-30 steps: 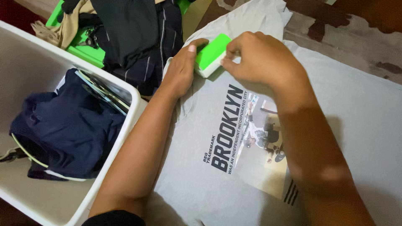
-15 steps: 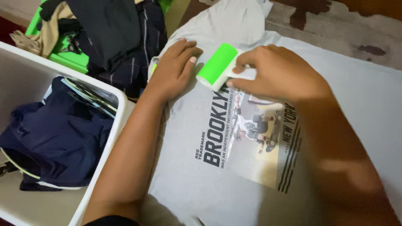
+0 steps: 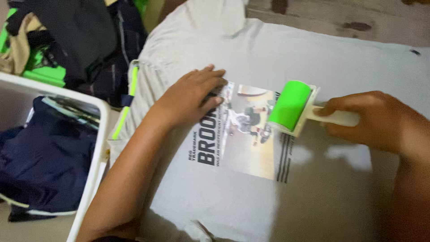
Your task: The person uses a green lint roller to remove lint from a white t-shirt laid flat on a table. They roll the tool repeatedly over the front and back of the shirt, adjusting the garment's position as needed.
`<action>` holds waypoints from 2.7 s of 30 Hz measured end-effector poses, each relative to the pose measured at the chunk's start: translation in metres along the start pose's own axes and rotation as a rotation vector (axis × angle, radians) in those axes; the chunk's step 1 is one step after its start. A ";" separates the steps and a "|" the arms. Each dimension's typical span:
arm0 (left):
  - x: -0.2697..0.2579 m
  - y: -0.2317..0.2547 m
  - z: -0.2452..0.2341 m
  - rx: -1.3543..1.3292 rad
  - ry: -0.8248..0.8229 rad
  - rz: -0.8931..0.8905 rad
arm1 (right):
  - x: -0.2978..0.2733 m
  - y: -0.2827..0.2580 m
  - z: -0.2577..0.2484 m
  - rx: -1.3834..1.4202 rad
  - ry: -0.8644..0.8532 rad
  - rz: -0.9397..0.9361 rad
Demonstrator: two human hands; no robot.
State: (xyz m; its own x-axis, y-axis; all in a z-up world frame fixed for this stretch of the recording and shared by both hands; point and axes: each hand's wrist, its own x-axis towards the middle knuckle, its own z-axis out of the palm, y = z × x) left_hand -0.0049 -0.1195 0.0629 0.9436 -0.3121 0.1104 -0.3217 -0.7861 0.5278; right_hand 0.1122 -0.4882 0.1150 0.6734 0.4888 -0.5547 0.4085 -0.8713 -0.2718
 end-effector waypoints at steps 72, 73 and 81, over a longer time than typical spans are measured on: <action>0.073 0.113 0.116 0.114 -0.069 0.083 | -0.075 0.137 0.090 0.009 0.980 -0.091; 0.072 0.113 0.116 0.111 -0.065 0.084 | -0.078 0.145 0.090 0.002 1.019 -0.072; 0.072 0.114 0.115 0.117 -0.060 0.095 | -0.081 0.145 0.095 -0.016 1.018 -0.084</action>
State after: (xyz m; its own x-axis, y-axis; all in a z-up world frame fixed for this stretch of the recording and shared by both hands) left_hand 0.0173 -0.2930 0.0336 0.9034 -0.4164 0.1023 -0.4191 -0.8075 0.4150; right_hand 0.0583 -0.6583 0.0462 0.8434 0.3597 0.3991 0.4814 -0.8356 -0.2644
